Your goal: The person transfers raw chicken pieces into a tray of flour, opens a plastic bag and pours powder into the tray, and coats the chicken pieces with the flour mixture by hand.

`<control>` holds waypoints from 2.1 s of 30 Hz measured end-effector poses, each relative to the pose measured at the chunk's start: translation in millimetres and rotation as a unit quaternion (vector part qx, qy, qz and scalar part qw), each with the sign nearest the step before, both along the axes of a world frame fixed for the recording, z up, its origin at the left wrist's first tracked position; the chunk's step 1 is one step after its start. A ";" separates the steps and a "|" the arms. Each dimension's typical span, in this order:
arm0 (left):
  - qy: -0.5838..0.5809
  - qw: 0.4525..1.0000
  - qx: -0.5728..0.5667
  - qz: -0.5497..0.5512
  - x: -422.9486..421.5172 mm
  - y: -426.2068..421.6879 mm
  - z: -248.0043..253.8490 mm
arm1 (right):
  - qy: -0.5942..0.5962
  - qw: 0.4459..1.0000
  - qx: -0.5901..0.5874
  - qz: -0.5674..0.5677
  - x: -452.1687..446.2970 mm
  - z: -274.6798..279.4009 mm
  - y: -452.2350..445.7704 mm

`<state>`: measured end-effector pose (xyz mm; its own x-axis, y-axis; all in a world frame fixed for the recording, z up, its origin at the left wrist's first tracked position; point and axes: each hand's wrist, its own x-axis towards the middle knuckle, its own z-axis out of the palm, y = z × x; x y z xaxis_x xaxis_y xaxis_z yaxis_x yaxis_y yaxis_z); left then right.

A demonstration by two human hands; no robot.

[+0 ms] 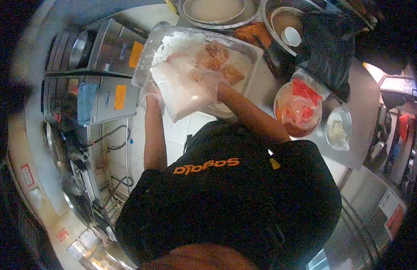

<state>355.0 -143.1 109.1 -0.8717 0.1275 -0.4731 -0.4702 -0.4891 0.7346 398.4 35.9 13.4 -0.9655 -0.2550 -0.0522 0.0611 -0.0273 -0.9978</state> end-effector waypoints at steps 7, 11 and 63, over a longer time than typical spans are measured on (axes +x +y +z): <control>-0.130 0.984 0.075 -0.091 13.3 -18.3 19.4 | 0.078 0.937 0.341 -0.013 -8.9 39.6 -28.6; -0.149 0.982 0.036 -0.112 2.3 -35.3 -14.8 | 0.351 0.876 0.330 0.005 -2.7 34.5 -28.8; -0.081 0.963 -0.205 -0.157 15.8 -14.1 20.8 | -0.023 0.844 0.533 0.055 -15.3 80.7 -24.1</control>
<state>370.8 -157.1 129.9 -0.7310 0.1469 -0.6664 -0.6724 0.0110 0.7401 383.1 11.8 94.1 -0.9302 -0.1275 -0.3442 0.0438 0.8924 -0.4490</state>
